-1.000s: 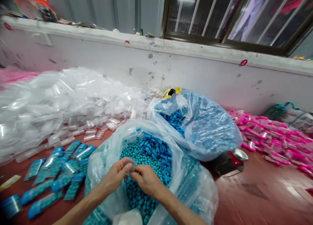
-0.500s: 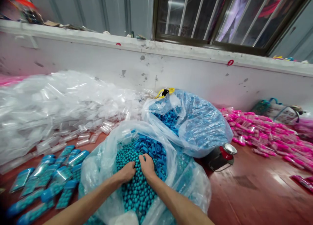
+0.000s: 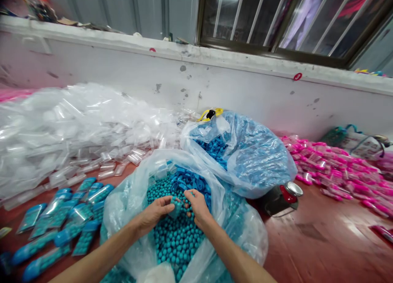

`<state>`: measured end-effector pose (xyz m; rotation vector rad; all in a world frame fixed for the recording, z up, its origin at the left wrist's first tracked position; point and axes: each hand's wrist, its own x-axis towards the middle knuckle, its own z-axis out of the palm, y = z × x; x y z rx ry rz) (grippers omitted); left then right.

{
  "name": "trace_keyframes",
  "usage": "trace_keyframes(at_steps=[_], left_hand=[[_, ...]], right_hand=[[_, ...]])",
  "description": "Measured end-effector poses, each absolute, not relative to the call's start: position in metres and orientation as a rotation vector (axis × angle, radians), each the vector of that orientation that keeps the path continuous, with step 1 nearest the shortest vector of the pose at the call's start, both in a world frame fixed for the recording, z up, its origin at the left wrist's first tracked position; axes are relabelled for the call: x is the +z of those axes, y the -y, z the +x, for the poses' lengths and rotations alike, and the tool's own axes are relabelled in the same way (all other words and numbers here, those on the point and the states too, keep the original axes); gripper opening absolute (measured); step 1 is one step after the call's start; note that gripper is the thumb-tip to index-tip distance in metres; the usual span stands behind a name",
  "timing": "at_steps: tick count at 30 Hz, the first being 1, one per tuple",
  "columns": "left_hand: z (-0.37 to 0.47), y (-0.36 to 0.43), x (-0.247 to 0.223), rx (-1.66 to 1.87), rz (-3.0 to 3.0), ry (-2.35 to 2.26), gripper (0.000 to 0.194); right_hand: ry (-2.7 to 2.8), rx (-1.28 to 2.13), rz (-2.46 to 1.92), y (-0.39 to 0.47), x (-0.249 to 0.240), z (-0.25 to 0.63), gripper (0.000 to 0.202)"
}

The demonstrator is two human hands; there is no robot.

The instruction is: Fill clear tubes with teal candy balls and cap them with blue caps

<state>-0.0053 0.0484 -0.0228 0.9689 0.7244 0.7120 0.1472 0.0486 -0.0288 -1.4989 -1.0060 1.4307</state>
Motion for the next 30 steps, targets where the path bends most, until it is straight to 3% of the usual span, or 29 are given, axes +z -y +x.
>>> trace_keyframes(at_steps=[4,8,16,22,24,28,30], left_hand=[[-0.009,-0.050,-0.025,0.759,1.148,-0.896,0.027],[-0.013,-0.049,-0.025,0.697,1.245,-0.953,0.026],[-0.014,-0.037,-0.014,0.550,1.070,-0.855,0.043],[-0.025,-0.031,-0.018,0.436,1.167,-0.924,0.043],[-0.027,-0.029,-0.019,0.486,1.121,-0.964,0.043],[-0.028,-0.027,-0.023,0.596,0.992,-0.993,0.042],[-0.027,-0.026,-0.025,0.588,0.973,-1.002,0.042]], right_hand=[[1.246,1.282,-1.480,-0.041,-0.025,0.156,0.018],[1.756,0.957,-1.290,-0.031,-0.013,0.159,0.027],[1.860,1.121,-1.234,-0.017,-0.003,0.153,0.015],[2.103,1.223,-1.332,-0.016,-0.002,0.165,0.005],[2.286,1.039,-1.421,-0.023,0.000,0.166,0.004],[2.521,0.176,-1.635,-0.054,-0.003,0.150,0.013],[2.545,-0.094,-1.662,-0.072,-0.008,0.136,0.018]])
